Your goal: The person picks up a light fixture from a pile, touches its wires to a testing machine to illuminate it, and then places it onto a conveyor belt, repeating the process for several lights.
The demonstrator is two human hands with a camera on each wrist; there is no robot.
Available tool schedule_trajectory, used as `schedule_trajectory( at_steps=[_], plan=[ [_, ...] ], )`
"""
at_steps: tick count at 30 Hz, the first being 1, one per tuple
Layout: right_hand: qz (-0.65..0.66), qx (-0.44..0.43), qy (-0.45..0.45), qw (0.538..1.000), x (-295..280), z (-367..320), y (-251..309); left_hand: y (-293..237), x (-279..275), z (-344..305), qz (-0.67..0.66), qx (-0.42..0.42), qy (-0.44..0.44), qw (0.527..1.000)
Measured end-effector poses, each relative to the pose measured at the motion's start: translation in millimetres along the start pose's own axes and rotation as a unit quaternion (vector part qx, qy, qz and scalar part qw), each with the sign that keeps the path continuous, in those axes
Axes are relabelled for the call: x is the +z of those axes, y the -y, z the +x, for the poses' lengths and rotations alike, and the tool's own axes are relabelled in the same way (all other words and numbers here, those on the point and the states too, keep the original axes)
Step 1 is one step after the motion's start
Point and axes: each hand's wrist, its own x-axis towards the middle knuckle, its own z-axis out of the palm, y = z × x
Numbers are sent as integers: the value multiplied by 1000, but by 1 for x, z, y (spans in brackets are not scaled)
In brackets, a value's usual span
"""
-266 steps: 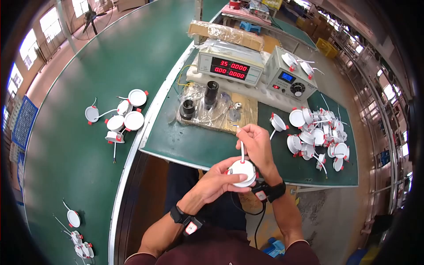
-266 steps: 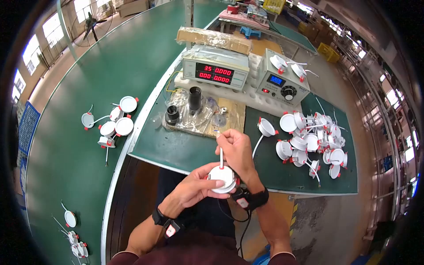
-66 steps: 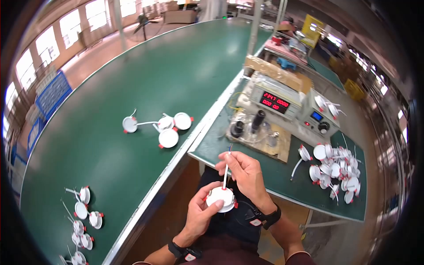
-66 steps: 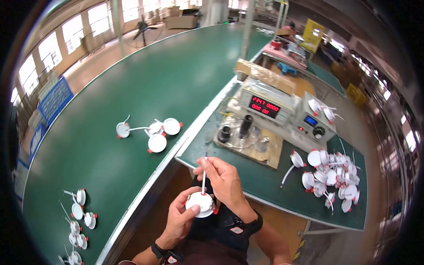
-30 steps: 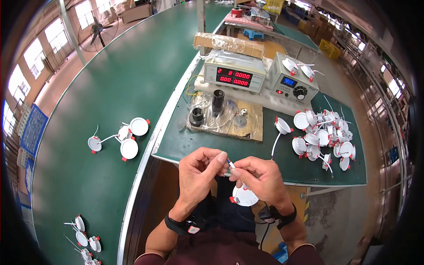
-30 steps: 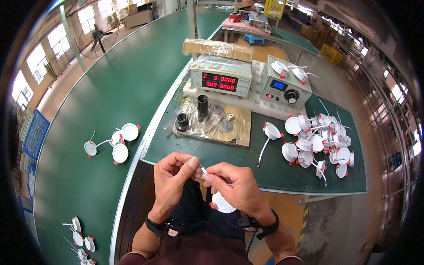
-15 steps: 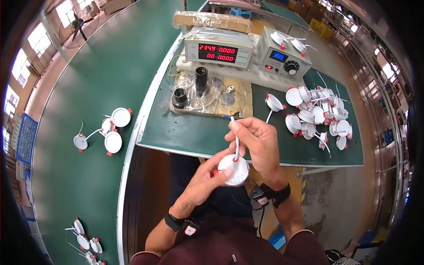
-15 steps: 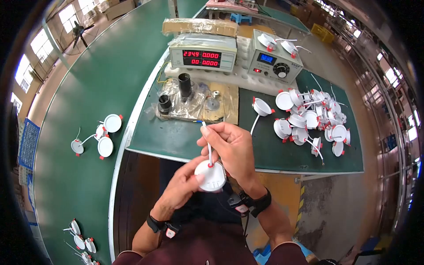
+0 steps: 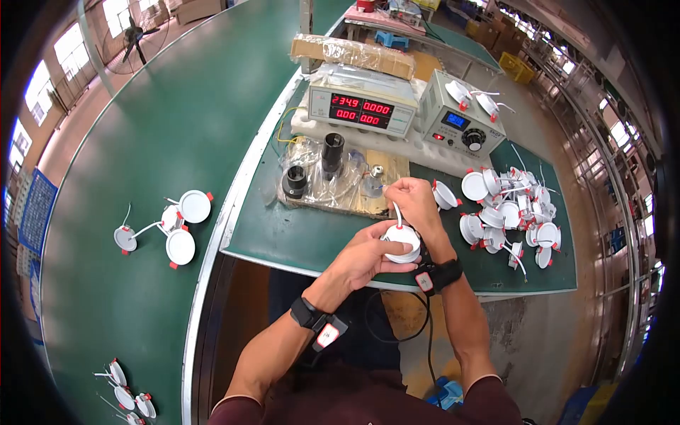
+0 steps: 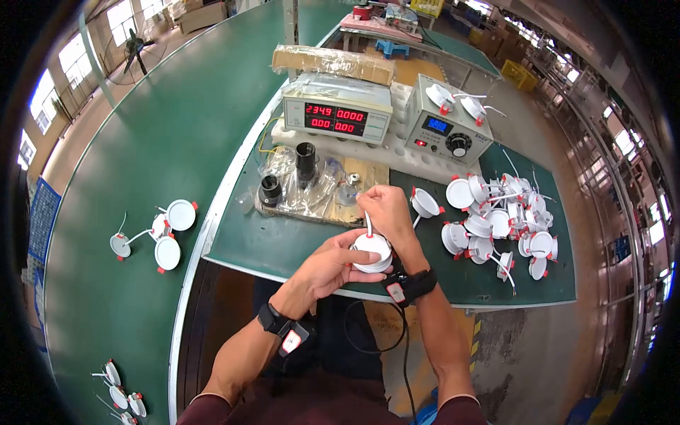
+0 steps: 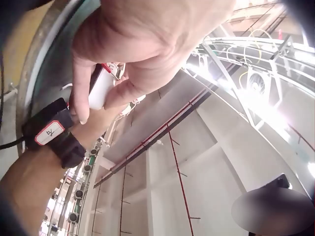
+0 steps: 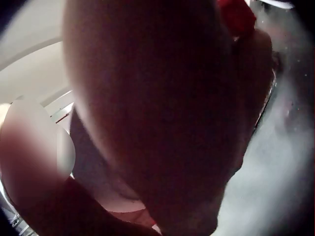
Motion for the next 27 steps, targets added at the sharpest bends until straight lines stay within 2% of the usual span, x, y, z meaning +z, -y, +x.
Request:
schedule_trajectory(
  at_steps=[3,7,11,27],
  plan=[
    [-48,7,21,999,-3,14,-8,-9,-5,8,-19,-4,7,1000],
    [-50,38,8,998,0,21,-8,-11,-8,14,-46,6,6,999],
    [-88,31,-1,996,1,25,-4,-12,-13,19,-42,-9,-7,999],
    [-62,54,-14,997,-1,26,-19,-10,-12,23,-41,-15,-9,999]
  ],
)
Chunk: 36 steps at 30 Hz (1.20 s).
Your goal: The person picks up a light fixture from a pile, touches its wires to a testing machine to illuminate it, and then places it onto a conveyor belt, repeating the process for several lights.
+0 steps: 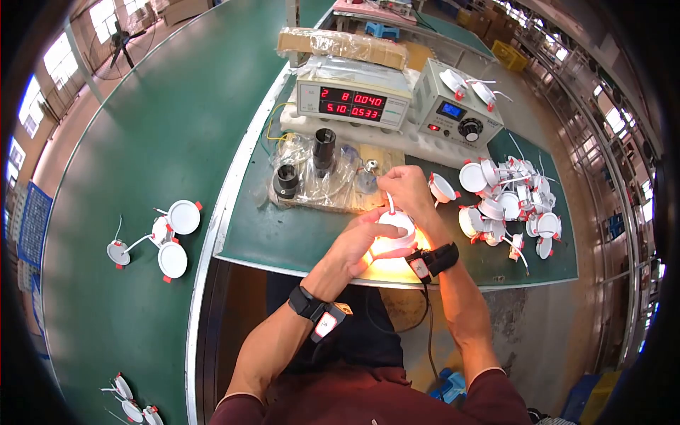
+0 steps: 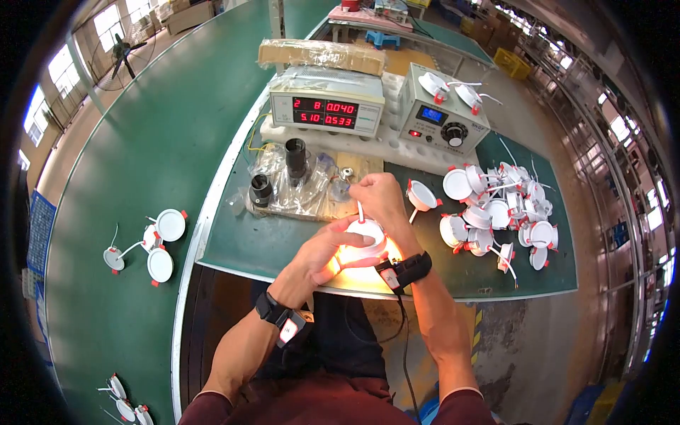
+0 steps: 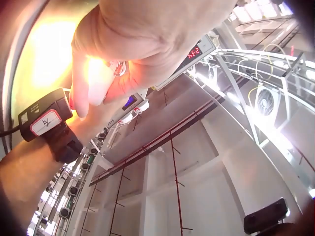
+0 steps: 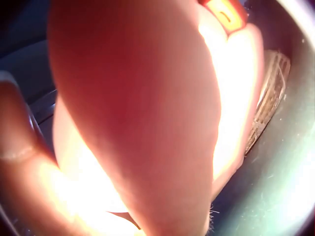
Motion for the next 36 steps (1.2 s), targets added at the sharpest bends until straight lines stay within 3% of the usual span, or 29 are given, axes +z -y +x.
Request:
schedule_trajectory(
  at_steps=[7,9,10,12,13,14,15,16,17,19,20,21,22,23,24,25,26,28,30,33,35,36],
  plan=[
    [-31,-14,-30,999,0,-5,4,5,1,4,4,8,-21,1000],
    [-53,-73,-32,995,-3,-4,-2,8,2,6,7,20,-39,999],
    [-65,-128,-18,989,-4,-1,-7,13,-4,9,5,60,-8,998],
    [-74,-131,-10,989,2,3,-3,18,-15,14,11,75,-30,997],
    [-37,-125,-9,991,10,-2,7,7,-1,-9,19,55,-63,996],
    [-35,-92,35,995,11,-4,16,5,-3,-21,33,72,-42,996],
    [60,20,83,994,17,-16,38,-7,-1,-50,60,99,-62,991],
    [133,-9,133,982,30,-27,54,-14,1,-87,92,119,-76,986],
    [114,-50,146,981,50,-37,70,-16,-7,-119,125,176,-134,967],
    [61,-106,199,972,94,-64,108,-19,-20,-199,192,273,-272,902],
    [30,-121,243,962,116,-78,128,-10,-36,-235,157,322,-360,862],
    [22,-217,235,947,143,-89,136,-5,-63,-276,363,385,-473,704],
    [14,-311,225,923,173,-99,141,-1,-63,-317,296,400,-530,686],
    [29,-339,238,910,201,-110,157,10,-77,-358,278,361,-602,656],
    [43,-366,252,895,227,-118,174,29,-105,-395,288,355,-661,595],
    [22,-423,241,873,259,-121,184,44,-110,-429,408,248,-760,441],
    [3,-480,225,848,294,-118,191,60,-114,-453,477,177,-802,312],
    [-88,-542,200,811,358,-111,198,87,-118,-491,439,69,-859,254],
    [-210,-563,171,781,415,-106,204,110,-127,-511,427,77,-892,129],
    [-292,-596,115,739,459,-96,211,106,-94,-506,398,135,-895,149],
    [-284,-593,173,733,468,-89,212,103,-85,-495,417,212,-872,146],
    [-281,-588,198,732,468,-86,214,98,-79,-486,394,263,-857,204]
  ],
)
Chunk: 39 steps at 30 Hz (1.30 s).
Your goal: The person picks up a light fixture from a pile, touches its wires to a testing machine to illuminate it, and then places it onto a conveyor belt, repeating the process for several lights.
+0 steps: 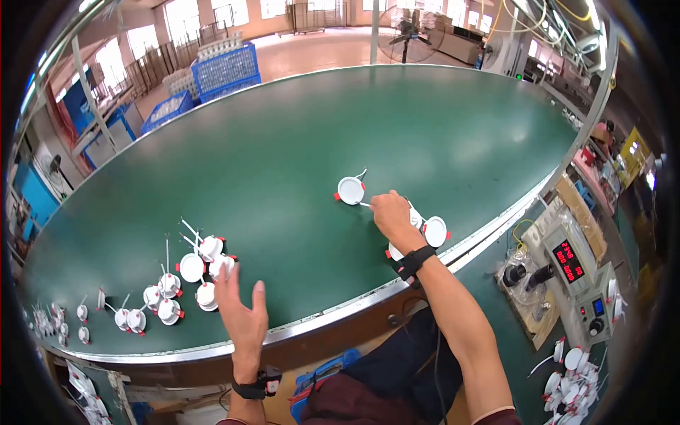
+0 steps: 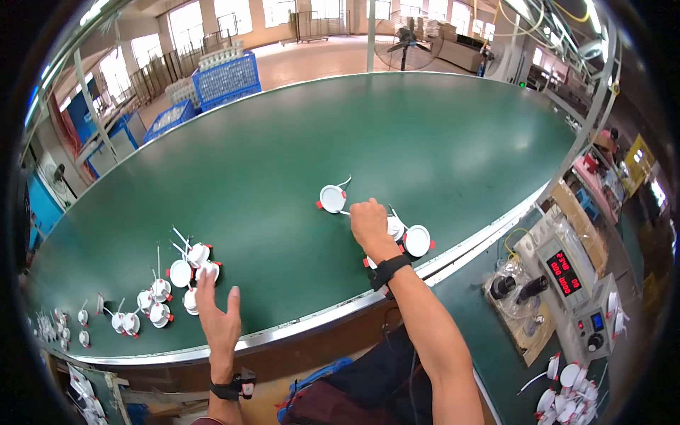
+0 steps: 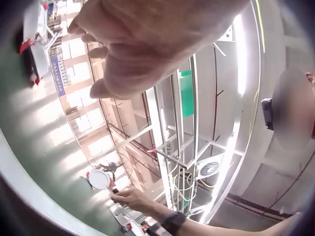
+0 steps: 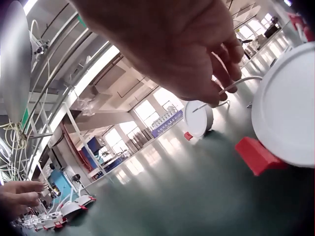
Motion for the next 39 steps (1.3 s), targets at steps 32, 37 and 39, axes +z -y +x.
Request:
schedule_trajectory(
  at_steps=[32,37,39],
  plan=[
    [542,429,-298,659,-250,-368,-17,-284,125,-173,-422,60,579,695],
    [553,489,-342,582,-255,-404,-47,-289,151,-206,-457,-176,819,298],
    [558,505,-347,559,-254,-411,-58,-295,159,-218,-429,-179,844,269]
  ],
)
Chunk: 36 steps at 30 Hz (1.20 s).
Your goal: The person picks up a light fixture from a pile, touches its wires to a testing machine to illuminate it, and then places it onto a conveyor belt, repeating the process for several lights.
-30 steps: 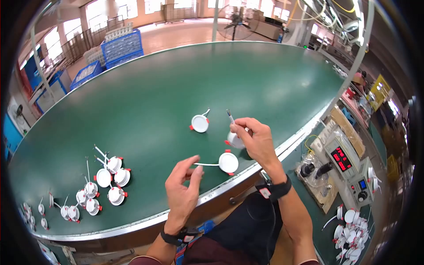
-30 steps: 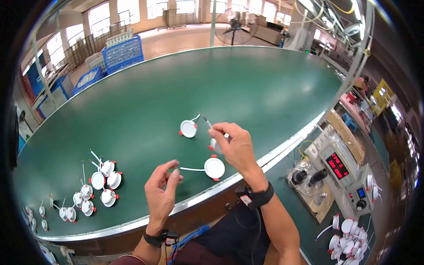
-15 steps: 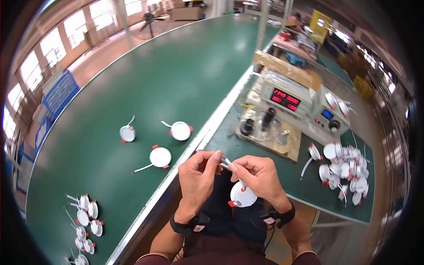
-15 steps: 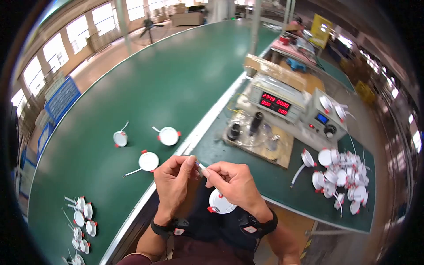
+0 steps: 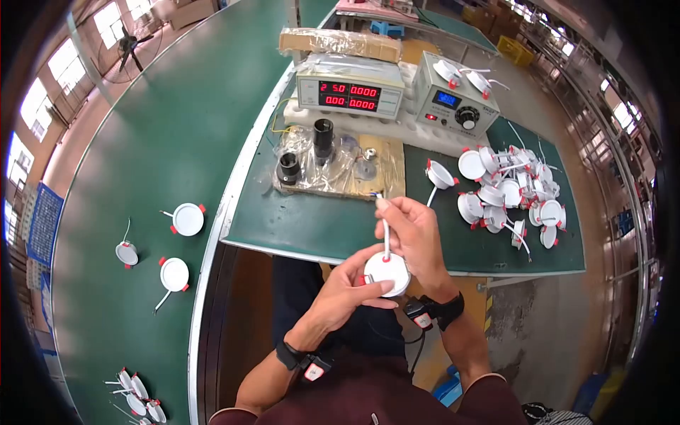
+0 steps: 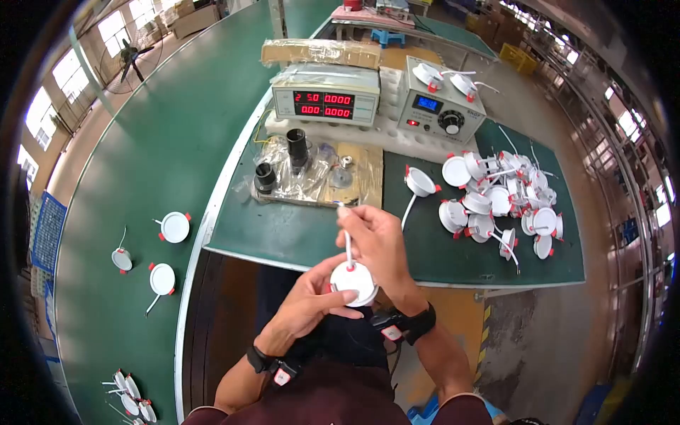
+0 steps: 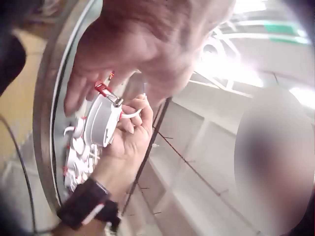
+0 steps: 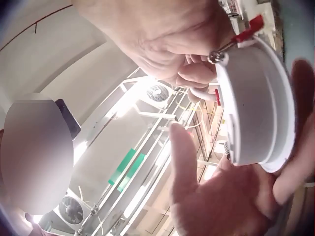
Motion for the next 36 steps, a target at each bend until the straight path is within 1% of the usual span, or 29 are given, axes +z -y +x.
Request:
schedule_trajectory(
  at_steps=[4,7,8,11,12,15,16,20,21,23,26,29,30,36],
  plan=[
    [-70,28,-17,997,-20,25,-1,-3,-7,27,-4,-54,22,998],
    [-145,-8,-6,989,-28,52,-12,-6,-6,52,-44,-70,30,996],
    [-173,-7,-14,985,-29,61,-10,-11,-3,59,-56,-65,34,996],
    [-244,-32,-25,969,-40,93,-19,-21,-11,81,-50,-85,30,995],
    [-280,-49,-12,959,-43,101,-20,-26,-12,86,-48,-88,26,995],
    [-286,-39,-5,957,-45,120,-18,-37,-17,103,-40,-90,27,995],
    [-323,-45,4,945,-45,124,-14,-39,-20,108,-38,-83,26,995],
    [-314,-32,18,949,-45,135,-11,-51,-21,113,-48,-89,27,994],
    [-300,-28,19,953,-41,132,-8,-45,-25,118,-72,-59,49,994],
    [-288,-22,18,957,-39,130,-7,-46,-24,117,-82,-78,41,993],
    [-297,-22,11,954,-41,133,-9,-39,-28,122,-96,-64,55,992],
    [-313,-30,5,949,-46,136,-15,-40,-26,120,-72,-92,12,993],
    [-316,-34,4,948,-47,137,-17,-39,-24,121,-66,-88,-3,994],
    [-321,-40,-18,946,-46,138,-21,-36,-24,125,-57,-96,-5,994]
  ],
)
